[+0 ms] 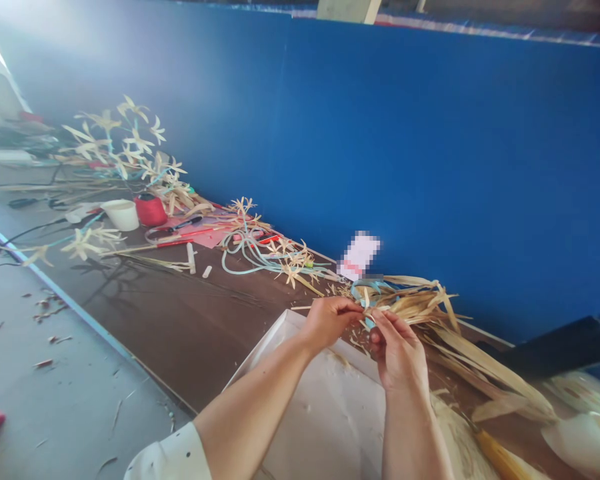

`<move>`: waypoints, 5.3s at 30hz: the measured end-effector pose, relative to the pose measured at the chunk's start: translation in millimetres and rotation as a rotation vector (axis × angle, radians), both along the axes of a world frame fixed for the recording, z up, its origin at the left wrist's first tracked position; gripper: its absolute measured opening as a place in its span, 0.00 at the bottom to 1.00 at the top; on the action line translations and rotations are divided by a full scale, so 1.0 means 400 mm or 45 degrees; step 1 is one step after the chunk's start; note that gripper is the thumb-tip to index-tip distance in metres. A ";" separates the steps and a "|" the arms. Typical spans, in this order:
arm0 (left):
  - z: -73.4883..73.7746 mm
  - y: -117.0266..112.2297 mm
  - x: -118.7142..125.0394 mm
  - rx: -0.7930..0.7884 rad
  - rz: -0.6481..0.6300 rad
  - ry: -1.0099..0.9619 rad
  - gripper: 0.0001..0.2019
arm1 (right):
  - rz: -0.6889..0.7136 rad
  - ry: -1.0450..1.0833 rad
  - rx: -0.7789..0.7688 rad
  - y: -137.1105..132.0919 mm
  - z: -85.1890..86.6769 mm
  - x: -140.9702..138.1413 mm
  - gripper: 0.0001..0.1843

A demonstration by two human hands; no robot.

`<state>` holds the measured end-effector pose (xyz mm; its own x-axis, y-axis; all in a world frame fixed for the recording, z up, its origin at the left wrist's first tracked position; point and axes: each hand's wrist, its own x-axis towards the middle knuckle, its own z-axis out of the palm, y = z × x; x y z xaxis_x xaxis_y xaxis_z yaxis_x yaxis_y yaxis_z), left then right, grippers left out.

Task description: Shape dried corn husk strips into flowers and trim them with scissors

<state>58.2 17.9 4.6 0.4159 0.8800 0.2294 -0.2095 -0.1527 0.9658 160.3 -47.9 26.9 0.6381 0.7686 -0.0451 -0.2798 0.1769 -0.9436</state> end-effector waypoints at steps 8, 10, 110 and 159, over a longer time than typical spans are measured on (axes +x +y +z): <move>0.007 -0.005 0.001 0.021 -0.023 -0.039 0.06 | 0.009 0.079 0.062 0.003 0.002 -0.004 0.16; 0.014 -0.009 0.000 -0.020 -0.034 -0.074 0.06 | 0.034 0.113 0.084 0.002 0.003 -0.005 0.16; 0.008 0.012 0.001 -0.285 -0.239 -0.097 0.10 | 0.085 0.033 0.064 0.004 -0.019 0.028 0.16; 0.026 -0.005 0.012 -0.431 -0.098 -0.269 0.18 | 0.115 -0.076 0.066 0.009 -0.021 0.001 0.12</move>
<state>63.0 15.8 15.2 0.4583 0.8886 0.0194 -0.4071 0.1905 0.8933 160.8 -44.3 18.4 0.5664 0.8235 0.0324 -0.2404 0.2027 -0.9493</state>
